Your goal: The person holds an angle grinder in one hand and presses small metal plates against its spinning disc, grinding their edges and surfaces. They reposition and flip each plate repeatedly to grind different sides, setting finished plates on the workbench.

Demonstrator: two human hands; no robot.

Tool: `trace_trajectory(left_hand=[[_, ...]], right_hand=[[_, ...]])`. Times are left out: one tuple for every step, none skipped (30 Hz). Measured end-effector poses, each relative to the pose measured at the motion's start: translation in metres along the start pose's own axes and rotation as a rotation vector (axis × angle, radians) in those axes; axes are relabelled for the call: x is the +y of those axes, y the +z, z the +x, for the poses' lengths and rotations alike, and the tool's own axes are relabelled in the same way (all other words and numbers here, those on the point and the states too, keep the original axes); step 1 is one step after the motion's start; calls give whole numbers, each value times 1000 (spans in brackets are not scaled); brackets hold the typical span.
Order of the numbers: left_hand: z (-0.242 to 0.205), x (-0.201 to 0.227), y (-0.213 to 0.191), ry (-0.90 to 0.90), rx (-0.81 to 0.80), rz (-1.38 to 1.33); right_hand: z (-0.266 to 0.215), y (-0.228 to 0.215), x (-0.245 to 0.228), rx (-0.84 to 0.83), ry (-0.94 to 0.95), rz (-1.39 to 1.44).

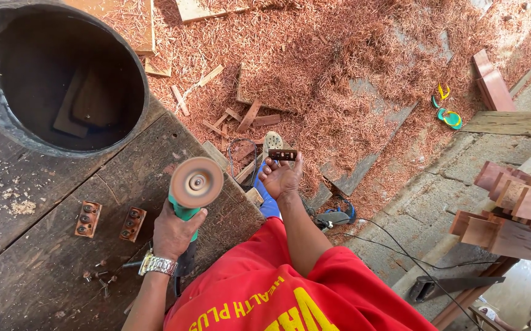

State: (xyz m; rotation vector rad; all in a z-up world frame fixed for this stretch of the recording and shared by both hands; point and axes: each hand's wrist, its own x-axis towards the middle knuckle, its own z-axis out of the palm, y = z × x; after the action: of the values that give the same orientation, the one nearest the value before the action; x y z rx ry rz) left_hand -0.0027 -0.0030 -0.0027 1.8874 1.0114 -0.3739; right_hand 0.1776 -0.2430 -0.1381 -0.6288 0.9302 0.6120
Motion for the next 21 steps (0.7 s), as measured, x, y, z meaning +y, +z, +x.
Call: trace_trajectory(left_hand=[[0,0,0,1,1,0],[0,1,0,12,4,-1],[-1,1,0,22,7,-2],[0,-1,0,22,7,-2],[0,-2,1,49,19,9],[1,-4,2,76,31,20],[1,-4,2,76,31,20],[1,-4,2,72,30,24],[1,-5,1,67,29,28],[1,-5,2,66,28,28],[1,-5,2,65,30,29],[1,-5,2,63,32,30],[1,-6,2,63,32,29],[2,-7,3,57,26,37],[2,-8,3,51,20,44],[2,-9,4,50,21,44],[2,-9,4,68,29,37],[2,-10,4,86,37,30],[2,-10,4,84,39,30],[3,-10,3,75,32,42],[2,-10,3,66,24,55]], right_hand=[[0,0,0,-1,0,0],[0,-1,0,-1,-2,-5],[0,-2,0,1,-3,-11],[-1,-2,0,1,-3,-11],[-1,-3,-1,-7,7,-10],[-2,-4,-1,-14,17,-9],[-2,-4,-1,-14,17,-9],[-2,-5,-1,-19,18,-16],[-2,-6,-1,-24,19,-22],[-2,-6,-1,-23,19,-22],[-3,-6,-1,-15,12,-36],[-3,-6,-1,-6,5,-50],[-4,-5,-2,-6,6,-51],[-4,-4,-2,-8,5,-61],[-5,-4,-2,-10,4,-71],[-7,-2,-3,-10,5,-72],[-8,0,-4,-17,2,-98],[-10,2,-4,-24,-1,-125],[-11,4,-5,-25,1,-126],[-12,6,-6,-20,-11,-153],[-14,8,-7,-14,-22,-181]])
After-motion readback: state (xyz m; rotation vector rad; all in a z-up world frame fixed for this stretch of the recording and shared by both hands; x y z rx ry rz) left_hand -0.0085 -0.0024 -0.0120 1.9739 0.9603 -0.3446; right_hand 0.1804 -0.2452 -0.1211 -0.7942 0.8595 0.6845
